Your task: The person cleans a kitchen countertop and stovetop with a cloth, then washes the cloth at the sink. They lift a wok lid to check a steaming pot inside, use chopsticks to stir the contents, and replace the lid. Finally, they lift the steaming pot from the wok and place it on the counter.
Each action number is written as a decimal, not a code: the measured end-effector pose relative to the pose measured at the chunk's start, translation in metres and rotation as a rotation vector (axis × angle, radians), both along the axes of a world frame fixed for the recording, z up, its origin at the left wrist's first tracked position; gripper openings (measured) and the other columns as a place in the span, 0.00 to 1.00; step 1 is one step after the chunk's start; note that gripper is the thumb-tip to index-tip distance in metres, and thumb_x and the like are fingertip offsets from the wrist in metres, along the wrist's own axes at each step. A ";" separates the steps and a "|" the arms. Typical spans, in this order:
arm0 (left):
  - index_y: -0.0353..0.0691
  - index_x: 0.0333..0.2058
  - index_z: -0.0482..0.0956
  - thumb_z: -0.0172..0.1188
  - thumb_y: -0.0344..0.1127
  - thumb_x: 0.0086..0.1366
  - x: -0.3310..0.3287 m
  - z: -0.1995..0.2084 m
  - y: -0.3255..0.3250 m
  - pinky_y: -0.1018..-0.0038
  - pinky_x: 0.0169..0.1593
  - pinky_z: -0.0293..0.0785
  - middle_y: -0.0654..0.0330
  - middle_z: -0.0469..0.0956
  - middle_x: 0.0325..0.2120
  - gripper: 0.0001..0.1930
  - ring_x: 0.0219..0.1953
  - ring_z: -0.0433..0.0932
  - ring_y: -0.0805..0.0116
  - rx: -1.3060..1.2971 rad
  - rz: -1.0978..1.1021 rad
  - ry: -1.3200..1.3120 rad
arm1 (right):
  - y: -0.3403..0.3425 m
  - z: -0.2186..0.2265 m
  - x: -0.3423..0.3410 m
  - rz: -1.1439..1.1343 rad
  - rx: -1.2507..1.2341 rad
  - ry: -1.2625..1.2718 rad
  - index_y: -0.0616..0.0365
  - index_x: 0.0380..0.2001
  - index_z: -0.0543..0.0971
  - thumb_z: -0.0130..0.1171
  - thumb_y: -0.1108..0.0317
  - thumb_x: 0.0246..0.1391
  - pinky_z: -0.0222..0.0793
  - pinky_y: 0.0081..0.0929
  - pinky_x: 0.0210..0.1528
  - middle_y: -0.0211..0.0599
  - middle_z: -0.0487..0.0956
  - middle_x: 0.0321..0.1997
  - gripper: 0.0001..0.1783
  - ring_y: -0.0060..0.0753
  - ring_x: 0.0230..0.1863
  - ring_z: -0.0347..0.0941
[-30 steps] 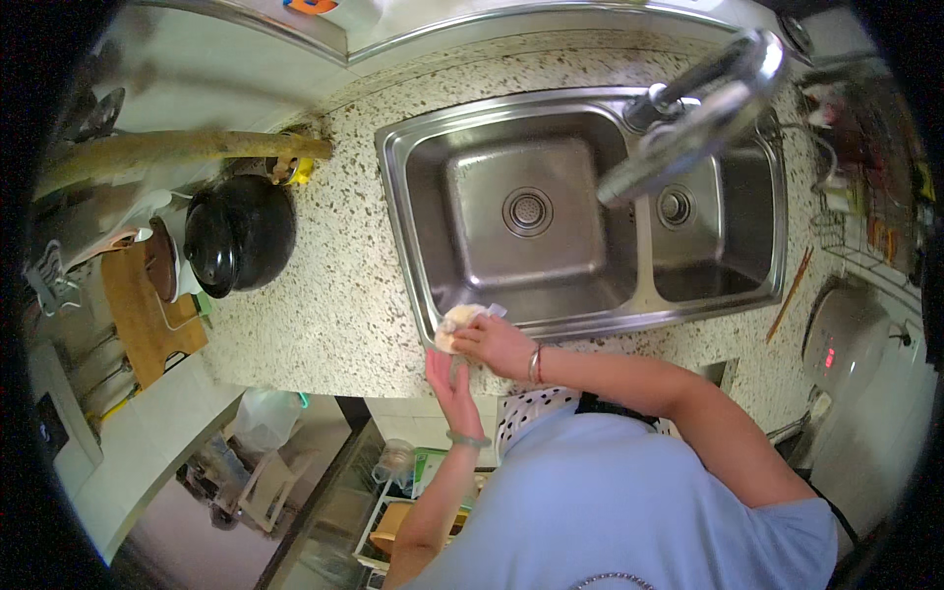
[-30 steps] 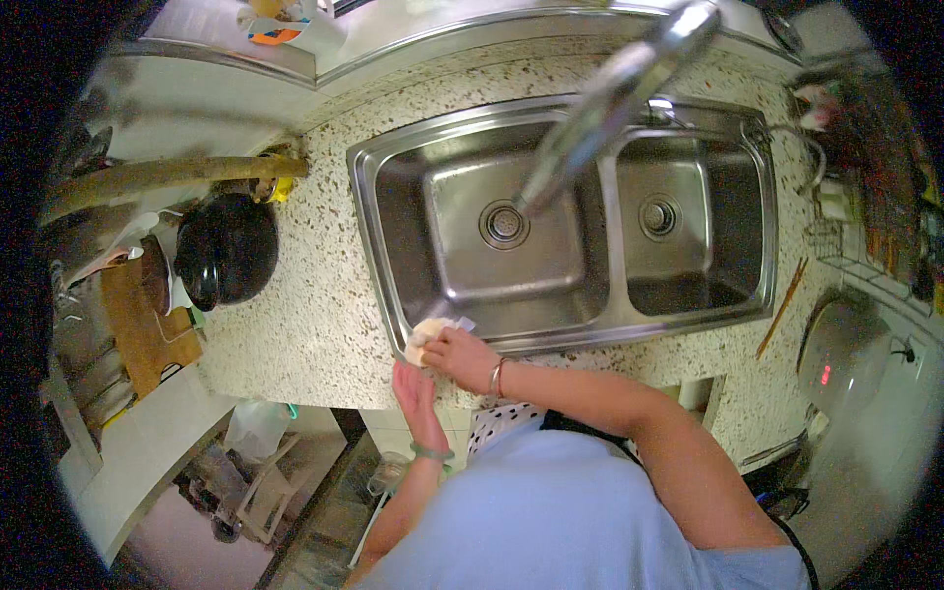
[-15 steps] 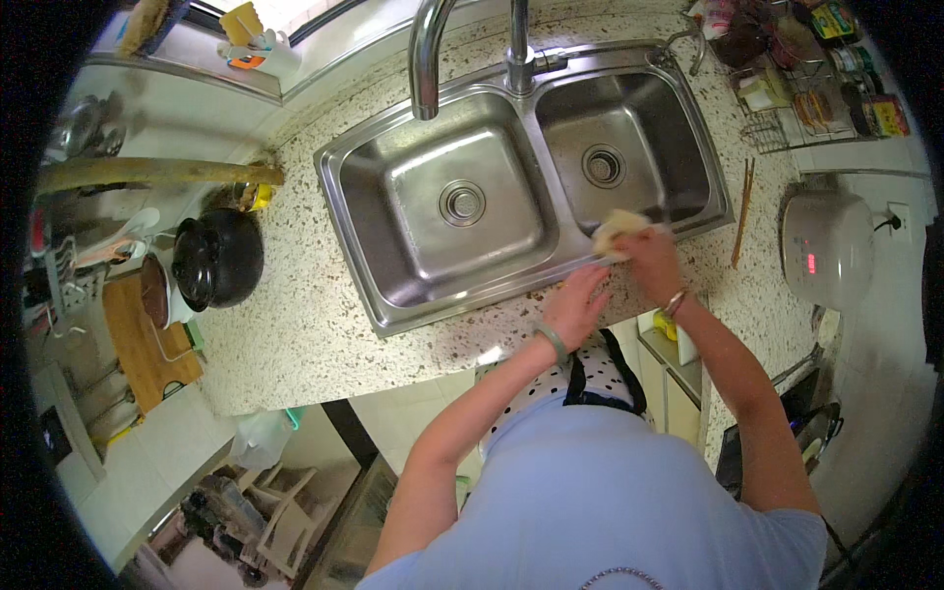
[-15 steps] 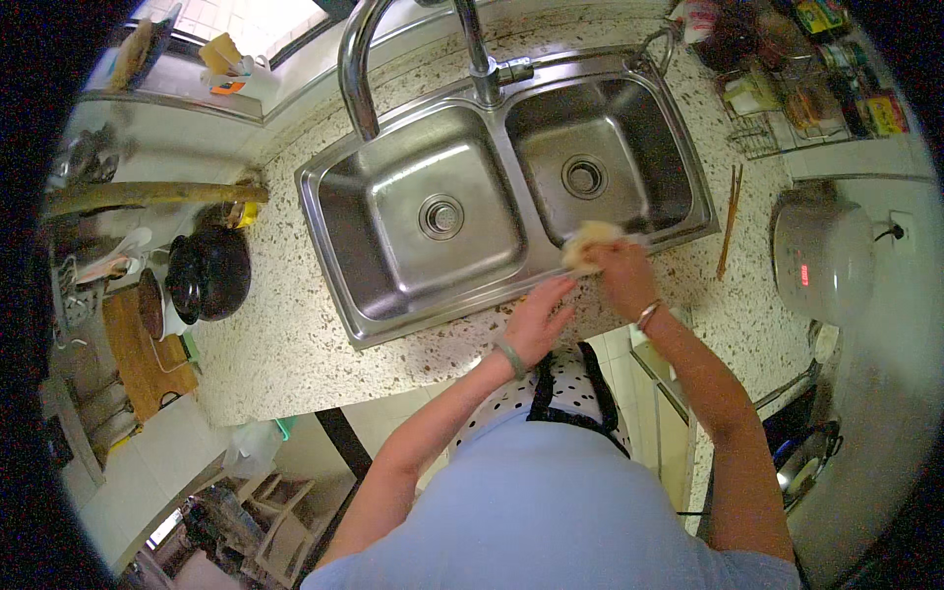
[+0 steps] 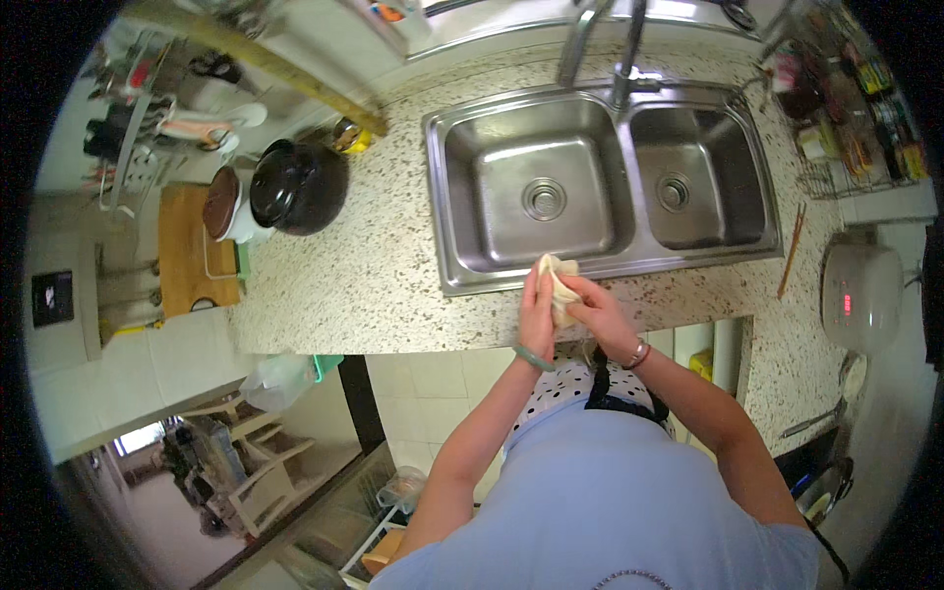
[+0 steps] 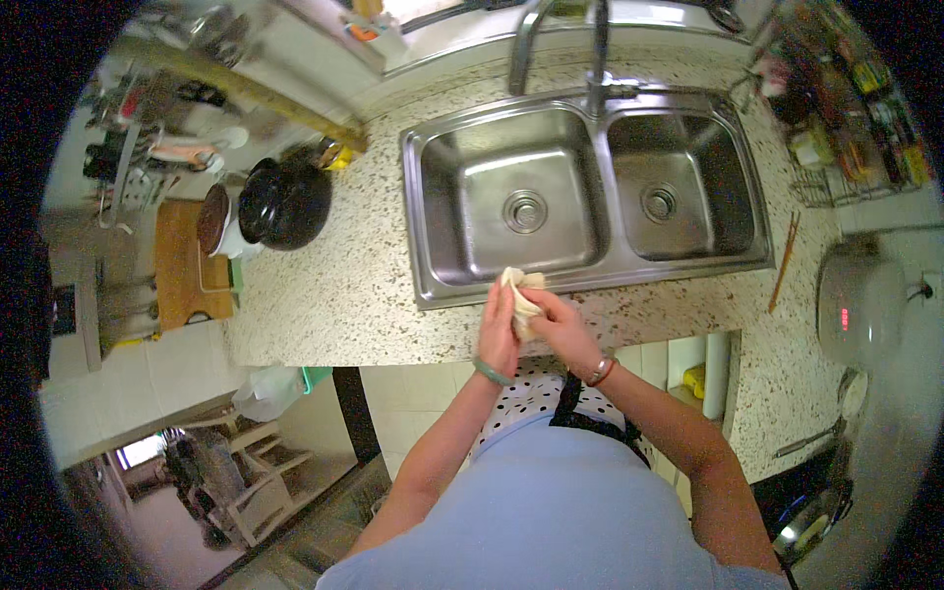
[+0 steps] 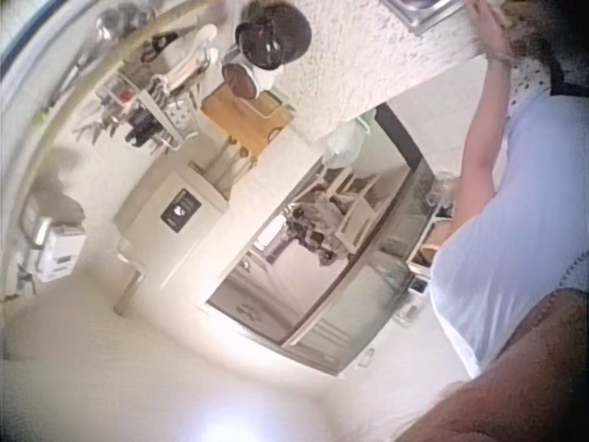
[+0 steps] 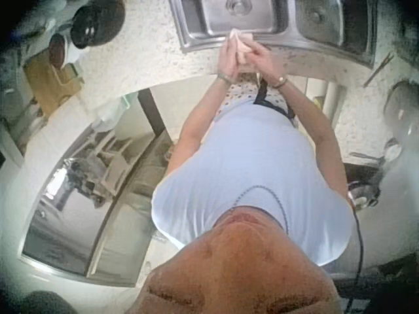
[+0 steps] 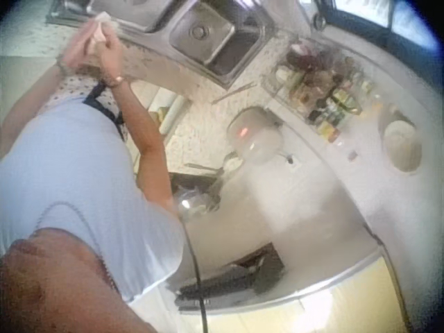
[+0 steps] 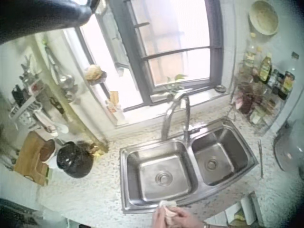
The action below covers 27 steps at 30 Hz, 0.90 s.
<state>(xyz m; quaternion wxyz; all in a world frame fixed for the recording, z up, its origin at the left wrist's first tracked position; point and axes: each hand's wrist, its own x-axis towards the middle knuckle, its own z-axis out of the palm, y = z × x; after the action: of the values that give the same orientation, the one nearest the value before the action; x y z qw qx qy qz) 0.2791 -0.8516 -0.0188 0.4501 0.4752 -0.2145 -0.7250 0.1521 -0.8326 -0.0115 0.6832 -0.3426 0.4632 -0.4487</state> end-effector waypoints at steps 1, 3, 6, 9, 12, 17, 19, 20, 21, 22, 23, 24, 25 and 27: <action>0.43 0.61 0.56 0.46 0.43 0.68 0.016 0.007 -0.006 0.70 0.54 0.64 0.57 0.64 0.55 0.26 0.54 0.66 0.65 -0.093 0.007 -0.143 | -0.010 0.000 0.020 0.001 0.019 -0.078 0.62 0.54 0.68 0.48 0.81 0.48 0.65 0.22 0.50 0.34 0.72 0.52 0.26 0.23 0.50 0.68; 0.40 0.60 0.60 0.49 0.37 0.67 0.051 0.021 -0.014 0.74 0.53 0.65 0.56 0.67 0.53 0.24 0.52 0.68 0.66 -0.272 0.028 -0.435 | -0.028 -0.004 0.057 0.026 0.065 -0.184 0.63 0.55 0.65 0.51 0.82 0.46 0.63 0.21 0.52 0.36 0.71 0.53 0.29 0.24 0.52 0.68; 0.39 0.58 0.62 0.50 0.37 0.65 0.107 0.028 -0.026 0.68 0.56 0.61 0.51 0.66 0.54 0.23 0.55 0.66 0.56 -0.521 -0.031 -0.893 | -0.049 -0.002 0.112 0.038 -0.006 -0.094 0.63 0.57 0.63 0.51 0.81 0.47 0.62 0.20 0.53 0.37 0.71 0.55 0.30 0.26 0.54 0.67; 0.44 0.60 0.60 0.51 0.41 0.63 0.157 0.030 -0.027 0.51 0.61 0.48 0.50 0.49 0.63 0.27 0.65 0.48 0.53 -0.321 -0.444 -1.509 | -0.060 0.009 0.152 0.100 -0.395 0.586 0.63 0.58 0.61 0.50 0.80 0.48 0.56 0.31 0.61 0.46 0.66 0.59 0.30 0.41 0.61 0.61; 0.48 0.63 0.52 0.46 0.46 0.64 0.202 -0.006 -0.029 0.42 0.62 0.36 0.56 0.35 0.67 0.30 0.68 0.34 0.56 -0.268 -0.691 -1.725 | -0.069 0.000 0.185 0.394 -0.722 0.861 0.63 0.58 0.61 0.51 0.72 0.51 0.49 0.39 0.65 0.51 0.61 0.62 0.29 0.48 0.65 0.53; 0.49 0.65 0.44 0.41 0.48 0.63 0.245 -0.053 -0.047 0.49 0.65 0.33 0.59 0.35 0.67 0.33 0.68 0.34 0.58 -0.540 -0.858 -1.726 | -0.069 -0.023 0.240 0.655 -0.770 1.017 0.68 0.59 0.59 0.48 0.52 0.55 0.42 0.39 0.67 0.53 0.54 0.65 0.35 0.49 0.68 0.45; 0.48 0.65 0.44 0.38 0.50 0.64 0.250 -0.057 -0.057 0.54 0.66 0.34 0.59 0.36 0.67 0.33 0.68 0.35 0.59 -0.605 -0.868 -1.693 | -0.074 -0.024 0.249 0.649 -0.740 1.064 0.71 0.60 0.56 0.49 0.49 0.54 0.38 0.41 0.69 0.55 0.51 0.67 0.40 0.52 0.69 0.40; 0.48 0.65 0.44 0.38 0.49 0.64 0.252 -0.060 -0.066 0.54 0.66 0.34 0.59 0.36 0.67 0.33 0.68 0.35 0.58 -0.623 -0.854 -1.683 | -0.080 -0.026 0.252 0.631 -0.727 1.082 0.71 0.60 0.56 0.49 0.49 0.54 0.37 0.41 0.69 0.55 0.50 0.67 0.41 0.52 0.70 0.40; 0.48 0.65 0.44 0.38 0.49 0.64 0.252 -0.063 -0.078 0.54 0.66 0.35 0.58 0.36 0.67 0.33 0.68 0.35 0.58 -0.647 -0.836 -1.673 | -0.090 -0.025 0.255 0.609 -0.717 1.104 0.71 0.60 0.56 0.50 0.48 0.53 0.37 0.41 0.69 0.55 0.50 0.67 0.41 0.52 0.70 0.40; 0.48 0.65 0.44 0.38 0.49 0.64 0.252 -0.067 -0.091 0.54 0.66 0.35 0.58 0.36 0.67 0.32 0.68 0.35 0.58 -0.669 -0.819 -1.664 | -0.102 -0.024 0.257 0.588 -0.706 1.125 0.70 0.60 0.55 0.50 0.48 0.53 0.37 0.41 0.69 0.55 0.49 0.67 0.41 0.53 0.70 0.39; 0.48 0.65 0.45 0.38 0.49 0.65 0.247 -0.072 -0.107 0.55 0.66 0.35 0.57 0.37 0.67 0.31 0.68 0.35 0.58 -0.713 -0.801 -1.740 | -0.116 -0.025 0.258 0.568 -0.694 1.173 0.70 0.60 0.54 0.50 0.47 0.53 0.37 0.42 0.68 0.56 0.46 0.68 0.43 0.53 0.70 0.38; 0.48 0.65 0.46 0.38 0.49 0.65 0.241 -0.073 -0.128 0.55 0.66 0.35 0.57 0.37 0.67 0.31 0.68 0.35 0.57 -0.744 -0.818 -1.796 | -0.134 -0.029 0.259 0.534 -0.667 1.197 0.70 0.60 0.54 0.50 0.47 0.53 0.37 0.42 0.68 0.56 0.46 0.68 0.43 0.53 0.70 0.37; 0.48 0.65 0.46 0.37 0.49 0.66 0.236 -0.070 -0.152 0.55 0.66 0.35 0.57 0.37 0.67 0.31 0.68 0.35 0.57 -0.776 -0.835 -1.855 | -0.154 -0.034 0.259 0.497 -0.641 1.217 0.70 0.60 0.54 0.50 0.47 0.53 0.37 0.42 0.68 0.56 0.45 0.68 0.42 0.53 0.70 0.37; 0.49 0.65 0.46 0.37 0.49 0.66 0.227 -0.078 -0.197 0.55 0.66 0.35 0.56 0.37 0.67 0.30 0.68 0.35 0.57 -0.813 -0.802 -1.984 | -0.195 -0.042 0.257 0.455 -0.627 1.257 0.69 0.61 0.54 0.49 0.47 0.53 0.38 0.42 0.68 0.55 0.44 0.69 0.42 0.53 0.70 0.36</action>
<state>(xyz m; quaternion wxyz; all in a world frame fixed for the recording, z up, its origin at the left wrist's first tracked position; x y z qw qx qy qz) 0.5059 -1.0487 -0.0964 -0.0609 0.5545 -0.8299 0.0014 0.4089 -1.0273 -0.0534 0.2351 -0.8018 0.5347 -0.1264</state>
